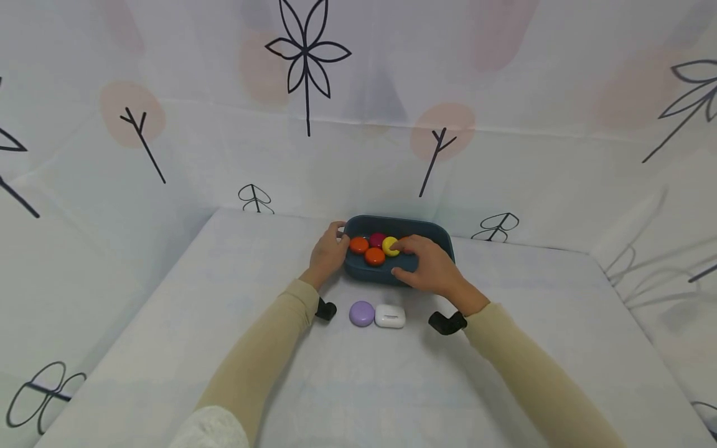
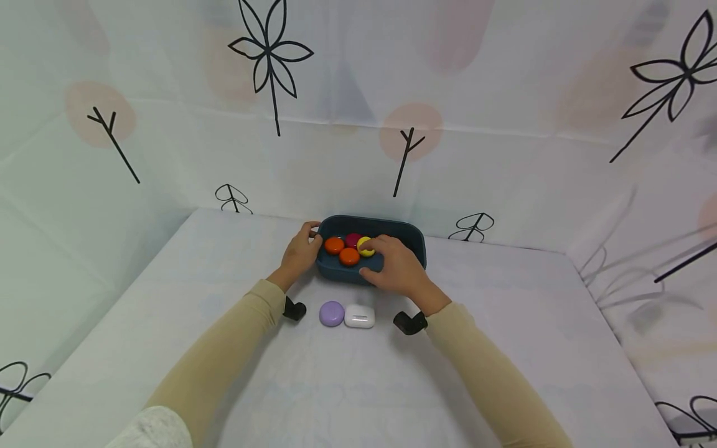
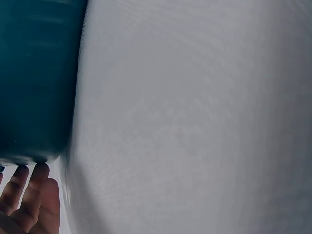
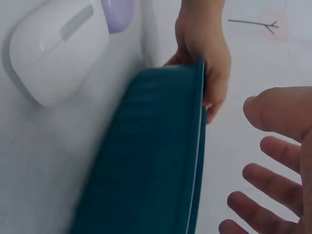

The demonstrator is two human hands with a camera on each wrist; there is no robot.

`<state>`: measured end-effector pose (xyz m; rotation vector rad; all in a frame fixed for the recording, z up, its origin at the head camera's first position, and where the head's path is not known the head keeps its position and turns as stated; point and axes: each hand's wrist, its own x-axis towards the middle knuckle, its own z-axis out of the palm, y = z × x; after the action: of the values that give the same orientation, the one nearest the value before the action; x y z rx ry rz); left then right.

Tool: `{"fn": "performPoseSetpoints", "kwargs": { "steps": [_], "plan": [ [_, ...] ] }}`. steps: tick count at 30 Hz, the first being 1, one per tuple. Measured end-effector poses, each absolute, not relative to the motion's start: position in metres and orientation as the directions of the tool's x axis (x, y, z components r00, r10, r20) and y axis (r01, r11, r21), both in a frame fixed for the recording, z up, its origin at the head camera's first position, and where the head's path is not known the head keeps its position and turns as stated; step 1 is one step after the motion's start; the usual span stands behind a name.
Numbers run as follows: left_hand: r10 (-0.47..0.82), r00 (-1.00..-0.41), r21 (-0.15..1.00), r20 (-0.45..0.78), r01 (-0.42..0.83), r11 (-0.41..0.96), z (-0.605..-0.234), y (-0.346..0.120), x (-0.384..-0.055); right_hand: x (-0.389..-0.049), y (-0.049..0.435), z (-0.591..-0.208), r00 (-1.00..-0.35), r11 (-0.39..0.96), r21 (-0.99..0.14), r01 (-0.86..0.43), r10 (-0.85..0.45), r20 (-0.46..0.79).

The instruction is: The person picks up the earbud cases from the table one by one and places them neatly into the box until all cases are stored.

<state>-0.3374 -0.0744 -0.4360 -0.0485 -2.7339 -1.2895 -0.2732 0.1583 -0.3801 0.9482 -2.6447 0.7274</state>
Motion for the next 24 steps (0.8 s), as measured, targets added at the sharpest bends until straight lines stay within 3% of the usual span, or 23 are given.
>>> {"fn": "performPoseSetpoints", "kwargs": {
  "steps": [7, 24],
  "plan": [
    [-0.020, -0.993, 0.763, 0.119, 0.078, 0.642, -0.437, -0.075, -0.338, -0.291, 0.160, -0.388, -0.832, 0.733, -0.402, -0.550, -0.439, 0.339],
    [-0.025, -0.989, 0.754, 0.145, 0.094, 0.650, -0.441, -0.074, -0.339, -0.323, 0.154, -0.400, -0.896, 0.789, -0.425, -0.443, -0.374, 0.239]
  ]
}}
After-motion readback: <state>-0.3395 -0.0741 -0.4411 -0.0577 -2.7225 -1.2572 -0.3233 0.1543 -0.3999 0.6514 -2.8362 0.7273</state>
